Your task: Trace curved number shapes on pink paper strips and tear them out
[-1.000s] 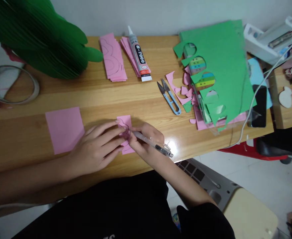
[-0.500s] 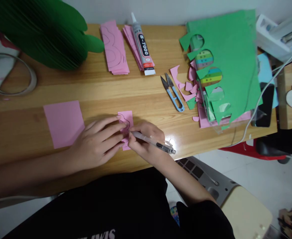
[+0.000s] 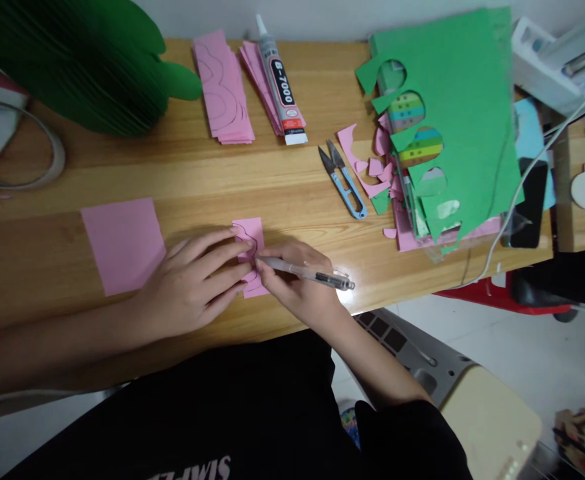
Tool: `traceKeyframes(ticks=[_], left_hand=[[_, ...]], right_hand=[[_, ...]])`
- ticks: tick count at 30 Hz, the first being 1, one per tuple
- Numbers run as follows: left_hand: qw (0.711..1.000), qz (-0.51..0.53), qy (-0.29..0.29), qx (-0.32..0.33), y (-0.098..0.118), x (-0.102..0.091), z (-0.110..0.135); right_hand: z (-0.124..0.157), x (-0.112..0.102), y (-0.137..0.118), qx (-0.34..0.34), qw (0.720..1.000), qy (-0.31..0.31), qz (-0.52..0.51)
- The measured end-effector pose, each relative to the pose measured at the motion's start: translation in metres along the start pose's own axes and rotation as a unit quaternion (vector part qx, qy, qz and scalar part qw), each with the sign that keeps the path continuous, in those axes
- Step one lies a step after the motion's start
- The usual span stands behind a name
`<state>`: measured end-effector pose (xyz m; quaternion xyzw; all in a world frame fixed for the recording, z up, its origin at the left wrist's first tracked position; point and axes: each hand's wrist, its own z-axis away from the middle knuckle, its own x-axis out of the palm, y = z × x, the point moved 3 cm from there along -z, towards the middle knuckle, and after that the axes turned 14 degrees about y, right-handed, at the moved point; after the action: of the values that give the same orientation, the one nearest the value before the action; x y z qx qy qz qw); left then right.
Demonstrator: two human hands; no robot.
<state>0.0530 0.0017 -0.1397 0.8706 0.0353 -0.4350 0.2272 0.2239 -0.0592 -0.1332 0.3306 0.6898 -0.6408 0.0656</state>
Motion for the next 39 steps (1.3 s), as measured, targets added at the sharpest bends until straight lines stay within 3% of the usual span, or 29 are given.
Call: traceKeyframes(ticks=[12, 39], left_hand=[[1.0, -0.027, 0.001, 0.012, 0.003, 0.001, 0.0], [0.999, -0.03, -0.009, 0.022, 0.002, 0.002, -0.001]], right_hand=[[0.002, 0.0, 0.004, 0.024, 0.999, -0.004, -0.04], [0.022, -0.011, 0.004, -0.006, 0.999, 0.038, 0.012]])
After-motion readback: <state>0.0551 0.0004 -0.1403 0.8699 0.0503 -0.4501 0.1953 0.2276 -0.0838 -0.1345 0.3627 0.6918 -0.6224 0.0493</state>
